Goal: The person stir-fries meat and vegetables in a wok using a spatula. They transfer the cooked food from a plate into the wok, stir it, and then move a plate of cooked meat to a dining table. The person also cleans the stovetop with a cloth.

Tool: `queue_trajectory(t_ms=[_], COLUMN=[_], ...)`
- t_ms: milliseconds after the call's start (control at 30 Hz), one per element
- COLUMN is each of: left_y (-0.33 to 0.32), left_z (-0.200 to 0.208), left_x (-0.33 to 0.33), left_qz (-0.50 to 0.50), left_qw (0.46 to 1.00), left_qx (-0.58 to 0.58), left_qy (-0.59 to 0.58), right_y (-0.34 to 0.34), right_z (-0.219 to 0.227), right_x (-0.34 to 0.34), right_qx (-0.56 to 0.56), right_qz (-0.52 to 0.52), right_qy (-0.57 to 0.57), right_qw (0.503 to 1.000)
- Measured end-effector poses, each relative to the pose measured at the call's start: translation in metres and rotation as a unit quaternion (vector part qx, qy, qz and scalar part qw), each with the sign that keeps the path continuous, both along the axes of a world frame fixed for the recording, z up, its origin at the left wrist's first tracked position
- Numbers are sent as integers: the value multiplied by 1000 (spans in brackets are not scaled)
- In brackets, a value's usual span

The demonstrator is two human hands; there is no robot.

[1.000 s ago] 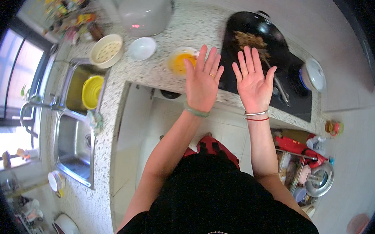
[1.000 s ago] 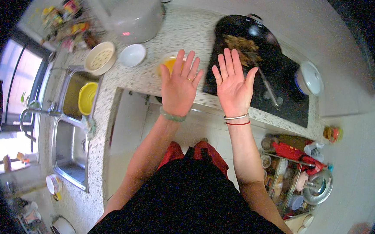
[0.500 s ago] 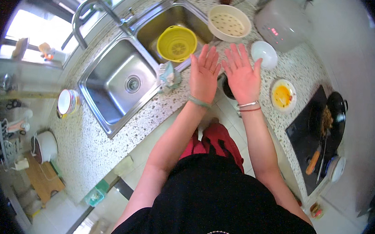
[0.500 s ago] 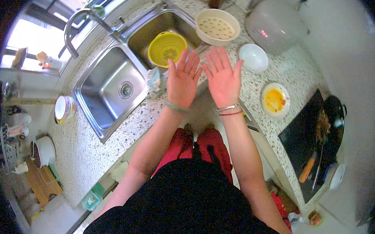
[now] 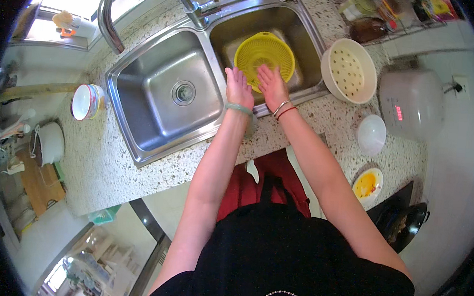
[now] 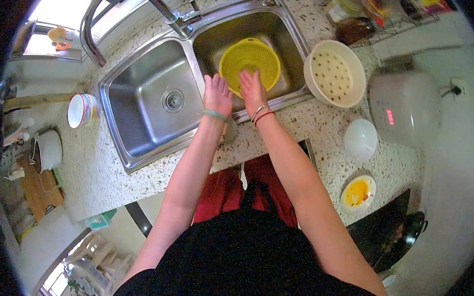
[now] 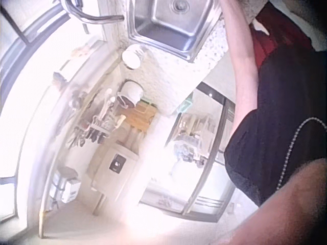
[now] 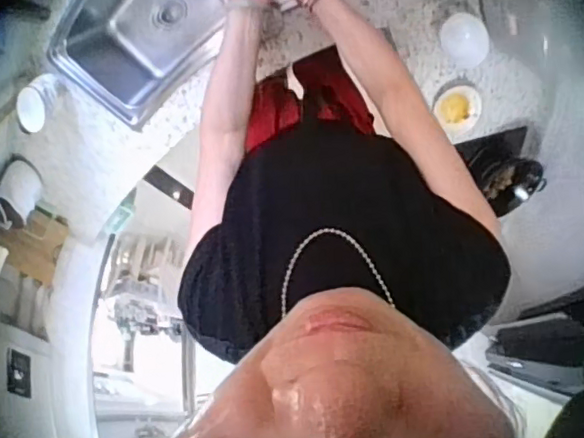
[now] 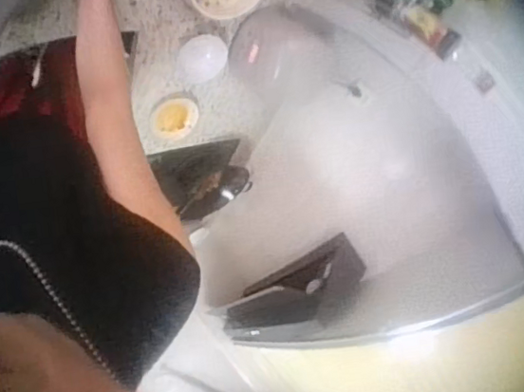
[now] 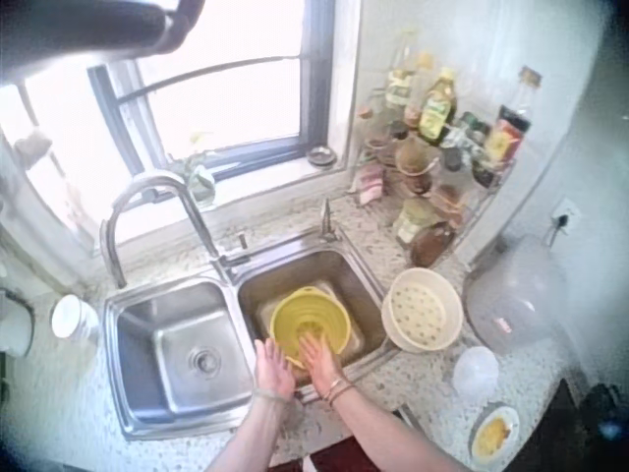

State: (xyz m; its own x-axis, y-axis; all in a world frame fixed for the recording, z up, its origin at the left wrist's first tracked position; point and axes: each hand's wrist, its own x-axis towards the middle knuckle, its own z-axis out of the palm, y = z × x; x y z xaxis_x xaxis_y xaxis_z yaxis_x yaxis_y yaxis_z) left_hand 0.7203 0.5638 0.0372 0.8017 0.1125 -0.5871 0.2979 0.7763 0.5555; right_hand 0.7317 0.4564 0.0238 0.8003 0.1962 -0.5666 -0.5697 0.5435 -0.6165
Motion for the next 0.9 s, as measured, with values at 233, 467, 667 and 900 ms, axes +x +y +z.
queue_trajectory(t_ms=[233, 467, 667, 900], left_y=[1, 6, -9, 27], left_z=[-36, -74, -59, 110], left_x=[39, 52, 47, 1], left_qz=[51, 82, 50, 2], left_qw=[993, 981, 995, 985], left_qx=[29, 3, 8, 152], left_qy=[107, 175, 81, -75], right_y=[23, 30, 13, -8], right_z=[-77, -42, -43, 120], right_x=[38, 52, 48, 6], right_qx=[-494, -607, -702, -576], right_qz=[346, 518, 391, 129], right_qy=[-141, -185, -275, -383], right_qw=[785, 574, 527, 710])
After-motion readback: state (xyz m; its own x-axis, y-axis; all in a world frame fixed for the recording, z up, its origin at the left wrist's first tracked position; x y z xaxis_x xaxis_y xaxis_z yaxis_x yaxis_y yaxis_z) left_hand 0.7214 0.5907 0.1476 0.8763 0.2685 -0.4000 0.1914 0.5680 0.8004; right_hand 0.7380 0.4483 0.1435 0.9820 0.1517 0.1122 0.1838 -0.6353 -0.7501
